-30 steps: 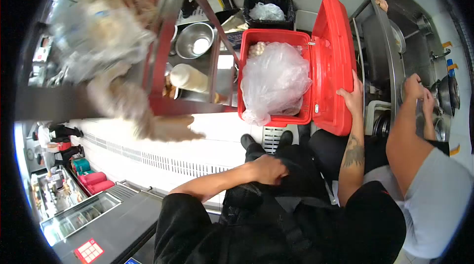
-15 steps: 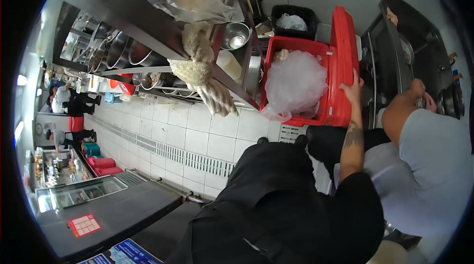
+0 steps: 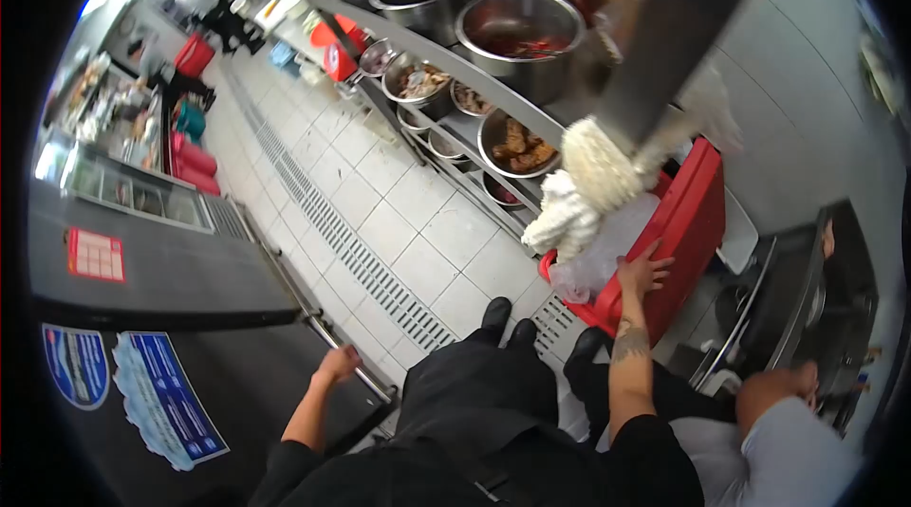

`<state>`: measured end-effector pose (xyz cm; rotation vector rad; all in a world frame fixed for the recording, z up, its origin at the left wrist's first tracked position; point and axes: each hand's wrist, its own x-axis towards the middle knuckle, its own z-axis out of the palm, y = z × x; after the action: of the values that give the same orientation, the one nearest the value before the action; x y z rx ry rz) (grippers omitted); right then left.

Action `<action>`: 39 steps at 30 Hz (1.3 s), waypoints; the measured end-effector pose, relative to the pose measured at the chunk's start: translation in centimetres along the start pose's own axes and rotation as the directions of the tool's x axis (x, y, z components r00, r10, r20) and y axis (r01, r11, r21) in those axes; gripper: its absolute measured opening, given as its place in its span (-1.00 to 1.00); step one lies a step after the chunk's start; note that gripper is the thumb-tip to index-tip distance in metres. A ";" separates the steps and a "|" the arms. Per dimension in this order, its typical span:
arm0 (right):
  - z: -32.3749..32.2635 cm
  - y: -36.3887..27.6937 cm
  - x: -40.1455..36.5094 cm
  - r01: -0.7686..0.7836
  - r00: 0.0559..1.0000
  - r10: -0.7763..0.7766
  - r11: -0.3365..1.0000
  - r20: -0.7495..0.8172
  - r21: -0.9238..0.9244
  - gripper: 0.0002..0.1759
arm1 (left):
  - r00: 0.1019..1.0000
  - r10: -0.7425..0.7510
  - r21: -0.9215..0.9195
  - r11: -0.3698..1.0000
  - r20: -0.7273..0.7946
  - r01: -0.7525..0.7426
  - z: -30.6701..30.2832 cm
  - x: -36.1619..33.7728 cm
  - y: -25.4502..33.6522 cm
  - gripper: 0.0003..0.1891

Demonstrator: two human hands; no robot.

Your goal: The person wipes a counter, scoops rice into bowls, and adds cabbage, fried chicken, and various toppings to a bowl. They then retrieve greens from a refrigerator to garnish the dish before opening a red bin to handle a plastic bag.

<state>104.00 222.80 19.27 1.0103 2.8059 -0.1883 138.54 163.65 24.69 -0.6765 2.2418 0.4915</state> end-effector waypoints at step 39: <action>-14.7 -12.3 -26.8 0.081 0.915 -0.322 -0.446 -0.244 0.892 -0.43 | 0.034 0.952 -0.215 -0.034 -0.304 -0.976 -15.6 -0.9 32.5 -0.53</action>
<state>115.02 199.21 39.44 0.1924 1.7697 -3.0249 111.21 181.39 40.25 1.0645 2.3352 1.6537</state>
